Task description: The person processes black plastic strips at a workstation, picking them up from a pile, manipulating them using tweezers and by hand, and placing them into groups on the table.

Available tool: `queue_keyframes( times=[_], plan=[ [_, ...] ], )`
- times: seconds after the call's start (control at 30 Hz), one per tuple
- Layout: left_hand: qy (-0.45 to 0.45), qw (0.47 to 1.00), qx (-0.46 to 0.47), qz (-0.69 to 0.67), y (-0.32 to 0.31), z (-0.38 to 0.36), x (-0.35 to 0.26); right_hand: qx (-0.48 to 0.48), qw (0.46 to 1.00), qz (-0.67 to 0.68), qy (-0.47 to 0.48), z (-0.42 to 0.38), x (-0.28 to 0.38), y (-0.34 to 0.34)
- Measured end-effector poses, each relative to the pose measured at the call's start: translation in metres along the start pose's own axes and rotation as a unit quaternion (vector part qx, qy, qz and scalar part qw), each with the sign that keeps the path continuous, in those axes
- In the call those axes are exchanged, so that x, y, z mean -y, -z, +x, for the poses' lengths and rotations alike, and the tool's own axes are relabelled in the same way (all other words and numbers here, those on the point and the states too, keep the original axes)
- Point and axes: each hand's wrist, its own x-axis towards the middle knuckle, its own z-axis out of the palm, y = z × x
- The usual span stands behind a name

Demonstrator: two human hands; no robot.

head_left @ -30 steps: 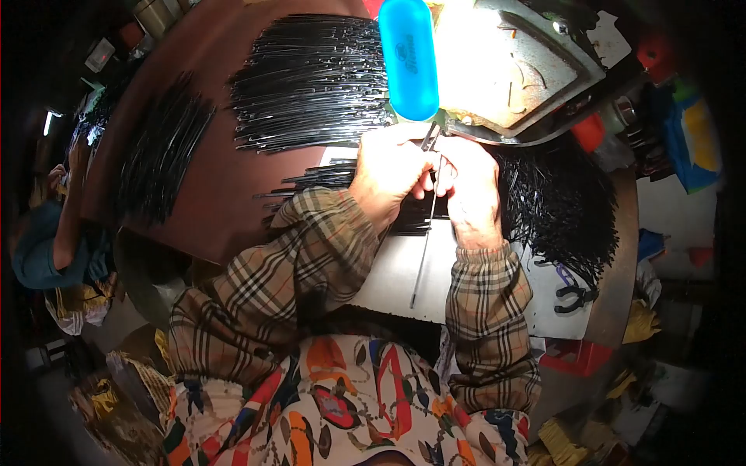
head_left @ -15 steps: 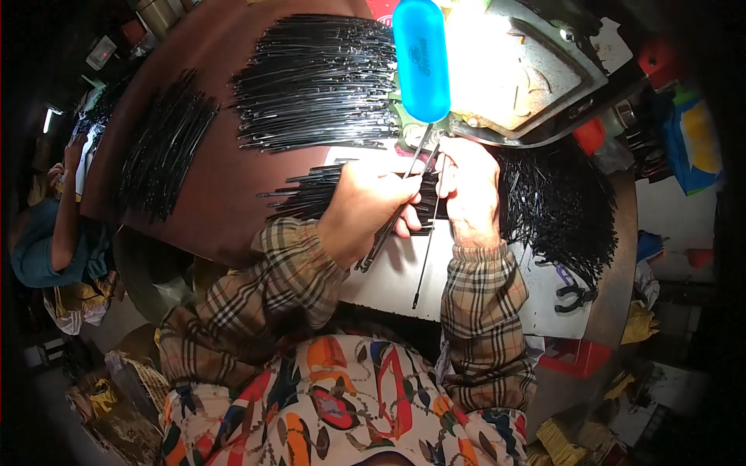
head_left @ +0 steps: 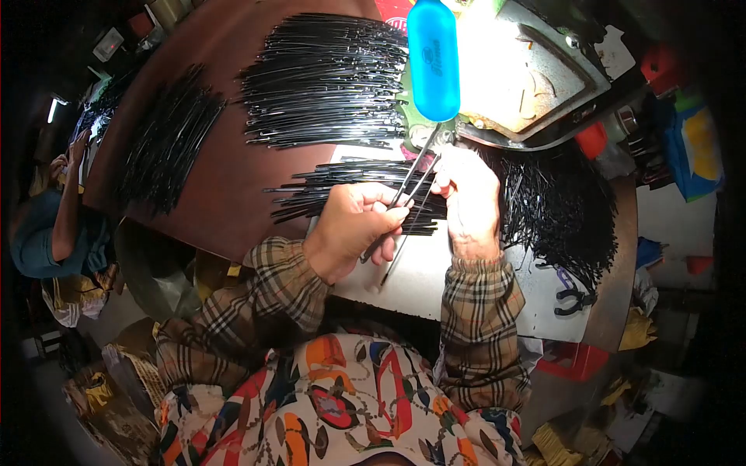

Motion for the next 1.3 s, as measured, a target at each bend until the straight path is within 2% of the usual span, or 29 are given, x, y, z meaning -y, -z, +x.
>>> queue_keyframes(
  times=[0.1, 0.3, 0.4, 0.6, 0.77, 1.13, 1.23, 1.3],
  plan=[
    [-0.003, 1.000, 0.009, 0.010, 0.003, 0.004, 0.002, -0.019, 0.997, -0.074, -0.009, -0.005, 0.003, -0.006],
    [-0.023, 1.000, 0.010, 0.002, -0.002, 0.012, -0.002, 0.034, 0.999, 0.001, 0.029, 0.007, 0.001, 0.001],
    [-0.035, 0.999, 0.009, 0.012, -0.002, 0.016, -0.001, -0.019, 1.000, -0.024, -0.003, 0.012, 0.002, -0.003],
    [-0.037, 0.999, 0.017, -0.005, -0.005, 0.018, 0.004, 0.010, 0.998, -0.066, 0.020, 0.010, 0.001, 0.002],
    [0.026, 0.996, 0.009, -0.090, -0.008, 0.012, 0.000, 0.040, 0.998, -0.040, 0.006, 0.010, 0.007, 0.003],
    [0.038, 0.990, 0.005, -0.133, -0.014, 0.010, -0.006, 0.084, 0.995, -0.040, 0.030, 0.011, 0.008, 0.005],
    [0.028, 0.989, 0.020, -0.147, -0.013, 0.009, -0.004, 0.063, 0.997, -0.034, 0.011, 0.011, 0.008, 0.003],
    [-0.009, 0.995, 0.030, -0.099, -0.016, 0.009, -0.002, 0.036, 0.995, -0.086, 0.025, 0.009, 0.010, 0.000]
  ],
)
